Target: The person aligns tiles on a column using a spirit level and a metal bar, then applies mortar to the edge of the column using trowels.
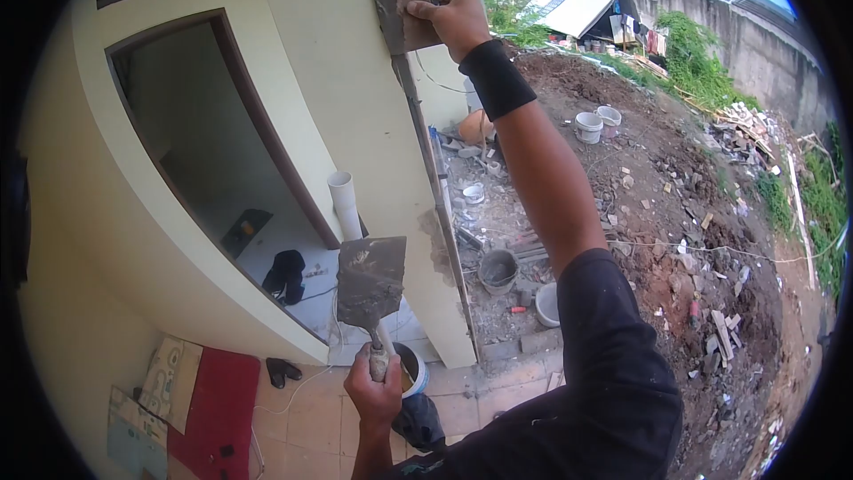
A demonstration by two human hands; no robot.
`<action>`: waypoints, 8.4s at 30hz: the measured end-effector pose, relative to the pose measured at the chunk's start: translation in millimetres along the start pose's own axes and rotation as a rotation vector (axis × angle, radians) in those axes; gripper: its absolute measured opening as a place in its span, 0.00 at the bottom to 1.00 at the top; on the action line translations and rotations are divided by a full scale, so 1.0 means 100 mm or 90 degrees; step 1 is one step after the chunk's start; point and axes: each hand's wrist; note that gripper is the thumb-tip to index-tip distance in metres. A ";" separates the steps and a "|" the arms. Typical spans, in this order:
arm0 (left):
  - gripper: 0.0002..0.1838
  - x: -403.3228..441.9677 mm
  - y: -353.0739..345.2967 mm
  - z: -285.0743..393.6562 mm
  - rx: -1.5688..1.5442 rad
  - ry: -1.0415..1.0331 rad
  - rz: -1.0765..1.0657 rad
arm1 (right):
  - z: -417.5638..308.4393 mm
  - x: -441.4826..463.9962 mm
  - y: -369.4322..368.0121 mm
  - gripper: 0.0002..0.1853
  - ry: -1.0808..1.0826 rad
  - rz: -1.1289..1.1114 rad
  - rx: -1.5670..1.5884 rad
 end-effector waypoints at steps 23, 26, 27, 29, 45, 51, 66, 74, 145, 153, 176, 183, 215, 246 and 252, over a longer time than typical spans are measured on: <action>0.23 -0.12 -0.04 -0.08 -0.025 0.024 -0.042 | -0.50 0.12 -0.08 0.12 0.434 -0.131 -0.780; 0.23 -0.12 -0.09 -0.09 -0.028 0.006 -0.039 | -0.72 0.30 -0.21 0.12 0.353 -0.053 -0.713; 0.22 -0.13 -0.10 -0.08 -0.037 -0.007 -0.026 | -0.74 0.25 -0.20 0.12 0.347 -0.055 -0.714; 0.22 -0.13 -0.09 -0.05 -0.043 0.006 -0.036 | -0.74 0.05 -0.15 0.11 0.297 0.057 -0.564; 0.22 -0.28 -0.03 -0.17 -0.025 0.053 -0.070 | 0.62 -1.25 0.22 0.12 -0.022 0.088 -0.270; 0.24 -0.33 -0.05 -0.21 -0.035 0.077 -0.087 | -0.03 -1.36 0.31 0.09 0.114 -0.112 -0.568; 0.25 -0.31 -0.15 -0.12 -0.047 0.059 -0.078 | -0.56 -0.01 -0.06 0.10 0.434 0.027 -0.671; 0.23 -0.18 -0.08 0.04 -0.101 0.104 -0.111 | -0.40 -2.27 0.13 0.11 -0.134 -0.060 -0.067; 0.25 -0.52 -0.05 -0.19 0.004 0.100 -0.126 | 1.01 -2.18 0.43 0.10 -0.039 0.136 -0.352; 0.24 -0.50 -0.10 -0.24 -0.020 0.079 -0.109 | 0.61 -2.36 0.20 0.07 0.306 -0.290 -0.575; 0.23 -0.54 -0.09 -0.26 -0.019 0.129 -0.126 | 0.34 -2.00 0.26 0.08 0.169 -0.150 -0.586; 0.24 -0.51 -0.12 -0.26 -0.019 0.154 -0.143 | 0.53 -2.03 0.20 0.06 0.262 -0.322 -0.604; 0.26 -0.55 -0.16 -0.27 -0.018 0.151 -0.139 | -0.29 -0.18 0.14 0.10 0.091 0.135 -0.263; 0.21 -0.73 -0.17 -0.49 0.006 0.089 -0.073 | -0.54 -0.06 -0.10 0.11 0.411 -0.164 -0.692; 0.21 -0.75 -0.19 -0.35 -0.011 0.136 -0.076 | -0.78 -0.40 -0.02 0.10 0.374 -0.109 -0.658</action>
Point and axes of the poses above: each hand's wrist, its own x-axis towards the middle knuckle, its own y-axis out of the back of the hand, z = x × y, and after that the axes turned 6 degrees about y, right-handed
